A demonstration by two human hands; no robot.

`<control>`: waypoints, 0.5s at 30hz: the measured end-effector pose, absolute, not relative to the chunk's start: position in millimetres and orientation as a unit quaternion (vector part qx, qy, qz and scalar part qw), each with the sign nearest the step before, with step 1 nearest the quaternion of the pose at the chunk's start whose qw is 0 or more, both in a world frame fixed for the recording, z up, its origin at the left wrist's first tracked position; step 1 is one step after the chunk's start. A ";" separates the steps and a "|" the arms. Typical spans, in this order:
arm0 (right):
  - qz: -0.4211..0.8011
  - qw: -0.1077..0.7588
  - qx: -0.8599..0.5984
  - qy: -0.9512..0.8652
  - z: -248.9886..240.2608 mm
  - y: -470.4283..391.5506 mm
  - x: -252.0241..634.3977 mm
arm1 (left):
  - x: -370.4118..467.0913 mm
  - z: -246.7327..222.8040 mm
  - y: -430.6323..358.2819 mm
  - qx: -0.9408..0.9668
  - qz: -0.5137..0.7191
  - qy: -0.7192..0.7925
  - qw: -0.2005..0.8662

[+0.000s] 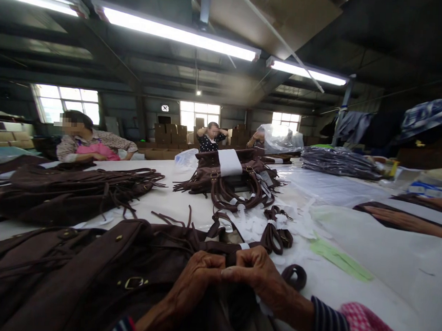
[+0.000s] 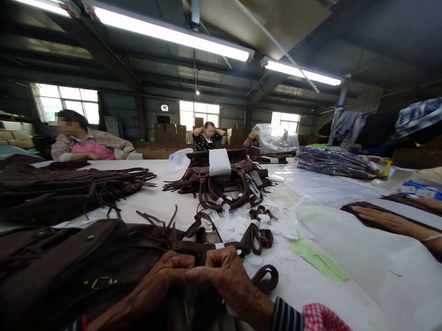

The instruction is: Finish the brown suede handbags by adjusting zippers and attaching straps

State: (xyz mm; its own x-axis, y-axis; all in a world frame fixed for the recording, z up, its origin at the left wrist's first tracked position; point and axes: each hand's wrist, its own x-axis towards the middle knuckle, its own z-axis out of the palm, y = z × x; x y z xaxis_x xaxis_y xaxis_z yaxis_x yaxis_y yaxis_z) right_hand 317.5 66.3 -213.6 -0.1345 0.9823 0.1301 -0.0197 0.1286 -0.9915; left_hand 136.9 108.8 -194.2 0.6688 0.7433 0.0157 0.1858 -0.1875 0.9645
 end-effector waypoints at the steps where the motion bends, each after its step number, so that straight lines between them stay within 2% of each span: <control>1: 0.508 0.495 -0.424 -0.563 -213.7 67.1 318.4 | 136.3 -192.6 108.7 0.726 0.251 0.318 0.555; 7: 0.583 0.438 -0.382 -0.568 -210.8 73.1 329.0 | 127.9 -182.5 112.0 0.722 0.196 0.244 0.617; 15: 0.620 0.366 -0.316 -0.618 -206.8 69.1 342.8 | 132.4 -201.3 113.4 0.701 0.210 0.237 0.639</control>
